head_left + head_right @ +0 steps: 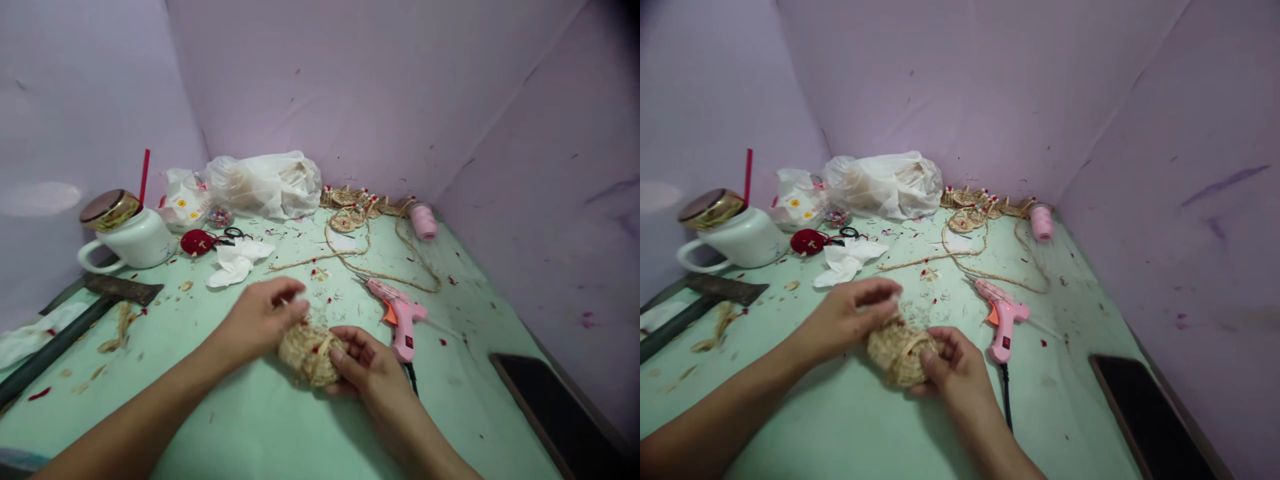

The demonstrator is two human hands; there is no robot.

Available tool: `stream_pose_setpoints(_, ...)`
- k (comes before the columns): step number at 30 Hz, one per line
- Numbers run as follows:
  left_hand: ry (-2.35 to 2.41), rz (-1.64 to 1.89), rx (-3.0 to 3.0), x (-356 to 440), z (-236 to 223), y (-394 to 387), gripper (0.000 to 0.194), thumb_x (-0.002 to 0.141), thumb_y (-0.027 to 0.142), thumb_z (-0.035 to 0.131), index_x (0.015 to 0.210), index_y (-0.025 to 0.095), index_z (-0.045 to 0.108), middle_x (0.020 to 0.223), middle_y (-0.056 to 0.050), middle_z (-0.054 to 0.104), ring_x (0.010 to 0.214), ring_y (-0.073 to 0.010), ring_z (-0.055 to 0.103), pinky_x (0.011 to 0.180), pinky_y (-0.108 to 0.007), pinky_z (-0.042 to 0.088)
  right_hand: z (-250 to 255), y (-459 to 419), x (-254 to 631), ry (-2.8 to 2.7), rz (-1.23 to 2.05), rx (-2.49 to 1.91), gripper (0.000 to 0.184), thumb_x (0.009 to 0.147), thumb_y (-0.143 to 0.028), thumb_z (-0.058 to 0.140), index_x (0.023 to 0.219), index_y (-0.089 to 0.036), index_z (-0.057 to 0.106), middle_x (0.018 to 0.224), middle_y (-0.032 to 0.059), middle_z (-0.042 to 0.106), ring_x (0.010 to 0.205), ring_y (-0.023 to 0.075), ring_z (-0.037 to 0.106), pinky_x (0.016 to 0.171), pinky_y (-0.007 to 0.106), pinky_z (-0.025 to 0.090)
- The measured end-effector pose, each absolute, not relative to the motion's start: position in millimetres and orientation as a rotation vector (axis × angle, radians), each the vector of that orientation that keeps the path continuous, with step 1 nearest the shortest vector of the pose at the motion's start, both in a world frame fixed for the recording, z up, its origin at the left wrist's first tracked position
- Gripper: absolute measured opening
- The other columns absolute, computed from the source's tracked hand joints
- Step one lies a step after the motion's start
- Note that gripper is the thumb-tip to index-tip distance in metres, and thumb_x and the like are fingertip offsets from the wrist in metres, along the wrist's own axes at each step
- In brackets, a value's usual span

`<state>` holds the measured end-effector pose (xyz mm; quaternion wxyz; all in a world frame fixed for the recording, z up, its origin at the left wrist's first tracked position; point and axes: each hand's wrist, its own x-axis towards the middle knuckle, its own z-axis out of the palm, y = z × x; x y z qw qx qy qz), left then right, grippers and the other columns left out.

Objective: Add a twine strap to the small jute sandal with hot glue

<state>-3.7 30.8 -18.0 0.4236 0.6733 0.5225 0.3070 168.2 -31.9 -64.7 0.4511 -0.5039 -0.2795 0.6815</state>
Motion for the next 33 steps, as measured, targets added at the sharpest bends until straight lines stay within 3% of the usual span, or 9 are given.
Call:
stream_pose_setpoints(2, 1.511, 1.103, 1.519, -6.4, -15.3, 32.3, 0.035, 0.069, 0.034, 0.062, 0.099, 0.016, 0.057, 0.093, -0.005, 0.062, 0.080, -0.0161, 0.057, 0.067, -0.024, 0.046, -64.0, -28.6, 170.4, -0.505, 1.650, -1.184, 0.040, 0.059, -0.028, 0.078, 0.088, -0.017, 0.054, 0.074, -0.0001, 0.064, 0.063, 0.0129, 0.062, 0.053, 0.024, 0.055)
stream_pose_setpoints(3, 1.540, 1.138, 1.404, -6.8, -16.0, 32.1, 0.039, 0.068, 0.036, 0.063, 0.101, 0.017, 0.055, 0.088, -0.004, 0.061, 0.074, -0.0151, 0.058, 0.061, -0.023, 0.047, -63.1, -27.4, 171.0, -0.443, 1.640, -1.150, 0.039, 0.059, -0.026, 0.078, 0.088, -0.017, 0.053, 0.076, -0.0002, 0.064, 0.065, 0.0122, 0.062, 0.056, 0.024, 0.056)
stream_pose_setpoints(6, 1.349, 0.742, 1.146, -0.9, -25.2, 26.7, 0.033, 0.066, 0.039, 0.064, 0.085, 0.014, 0.056, 0.055, 0.002, 0.055, 0.043, -0.0101, 0.048, 0.037, -0.019, 0.037, -59.2, -26.1, 169.4, -0.365, 1.640, -1.098, 0.039, 0.058, -0.022, 0.078, 0.088, -0.016, 0.053, 0.078, -0.0005, 0.063, 0.067, 0.0107, 0.061, 0.057, 0.022, 0.056)
stream_pose_setpoints(9, 1.160, 0.573, 1.003, 10.5, -37.1, 18.9, 0.023, 0.066, 0.035, 0.061, 0.064, 0.013, 0.053, 0.042, 0.003, 0.050, 0.031, -0.0053, 0.037, 0.031, -0.016, 0.028, -55.3, -26.3, 167.4, -0.428, 1.643, -1.157, 0.042, 0.058, -0.026, 0.077, 0.089, -0.018, 0.051, 0.072, -0.0029, 0.059, 0.063, 0.0115, 0.059, 0.047, 0.021, 0.054)
stream_pose_setpoints(14, 1.180, 0.670, 0.922, 12.9, -47.9, 19.4, 0.016, 0.064, 0.024, 0.058, 0.057, 0.014, 0.049, 0.037, 0.004, 0.045, 0.030, -0.0033, 0.033, 0.031, -0.015, 0.021, -54.1, -18.4, 179.8, -0.956, 1.486, -1.411, 0.030, 0.060, -0.027, 0.072, 0.082, -0.019, 0.054, 0.064, -0.0028, 0.057, 0.059, 0.0135, 0.056, 0.036, 0.018, 0.043)
stream_pose_setpoints(19, 1.167, 0.599, 0.969, 5.9, -52.7, 24.6, 0.015, 0.066, 0.025, 0.059, 0.062, 0.013, 0.051, 0.038, 0.005, 0.045, 0.030, -0.0026, 0.030, 0.032, -0.015, 0.018, -60.9, -11.0, 188.6, -1.166, 1.262, -1.428, 0.012, 0.065, -0.021, 0.062, 0.077, -0.019, 0.059, 0.063, -0.0023, 0.056, 0.052, 0.0116, 0.052, 0.040, 0.021, 0.044)
stream_pose_setpoints(28, 1.110, 0.595, 0.949, 8.7, -51.4, 24.2, 0.013, 0.067, 0.023, 0.059, 0.065, 0.012, 0.053, 0.039, 0.004, 0.047, 0.031, -0.0031, 0.033, 0.030, -0.013, 0.021, -58.8, -19.2, 187.3, -1.095, 1.497, -1.151, 0.014, 0.067, -0.018, 0.062, 0.079, -0.018, 0.054, 0.063, -0.0039, 0.060, 0.053, 0.0096, 0.058, 0.053, 0.024, 0.049)
stream_pose_setpoints(33, 1.068, 0.621, 0.916, 8.9, -47.5, 21.2, 0.017, 0.070, 0.026, 0.059, 0.067, 0.010, 0.055, 0.042, 0.001, 0.050, 0.033, -0.0041, 0.041, 0.032, -0.012, 0.028, -61.2, -18.6, 189.2, -1.112, 1.489, -1.074, 0.017, 0.064, -0.014, 0.067, 0.077, -0.017, 0.058, 0.070, -0.0021, 0.064, 0.065, 0.0115, 0.062, 0.064, 0.024, 0.049)
